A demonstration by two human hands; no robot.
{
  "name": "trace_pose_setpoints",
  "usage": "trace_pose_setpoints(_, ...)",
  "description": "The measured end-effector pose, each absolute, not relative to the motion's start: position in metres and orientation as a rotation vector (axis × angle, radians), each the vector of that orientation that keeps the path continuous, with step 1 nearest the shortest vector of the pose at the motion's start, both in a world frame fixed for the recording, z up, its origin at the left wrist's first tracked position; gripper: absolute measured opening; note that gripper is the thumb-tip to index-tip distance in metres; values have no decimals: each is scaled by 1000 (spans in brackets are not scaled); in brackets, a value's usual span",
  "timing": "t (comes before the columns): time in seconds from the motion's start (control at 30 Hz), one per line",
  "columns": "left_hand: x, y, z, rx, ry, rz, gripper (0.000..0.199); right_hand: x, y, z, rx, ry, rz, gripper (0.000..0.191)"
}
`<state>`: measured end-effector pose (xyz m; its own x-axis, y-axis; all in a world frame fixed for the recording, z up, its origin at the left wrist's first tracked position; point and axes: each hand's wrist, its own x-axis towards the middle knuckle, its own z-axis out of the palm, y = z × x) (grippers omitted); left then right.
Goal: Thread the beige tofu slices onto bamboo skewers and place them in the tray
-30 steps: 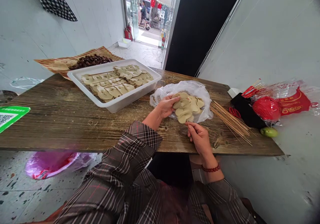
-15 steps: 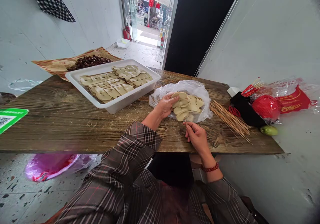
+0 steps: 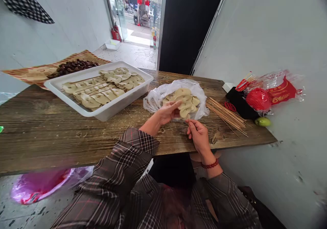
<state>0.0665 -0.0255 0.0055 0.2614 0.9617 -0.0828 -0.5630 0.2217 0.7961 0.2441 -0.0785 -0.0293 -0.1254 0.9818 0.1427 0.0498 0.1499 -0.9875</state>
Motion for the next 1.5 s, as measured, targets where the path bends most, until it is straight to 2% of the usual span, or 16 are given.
trace_pose_setpoints(0.33,86,-31,4,748,612,1316,39,239,-73,-31,-1092,-1471,1168,36)
trace_pose_setpoints(0.87,91,-36,4,828,677,1270,49,240,-75,-29,-1097,-1433,1184,30)
trace_pose_setpoints(1.5,96,-43,11,846,758,1240,51,241,-76,-28,-1075,-1360,1204,30)
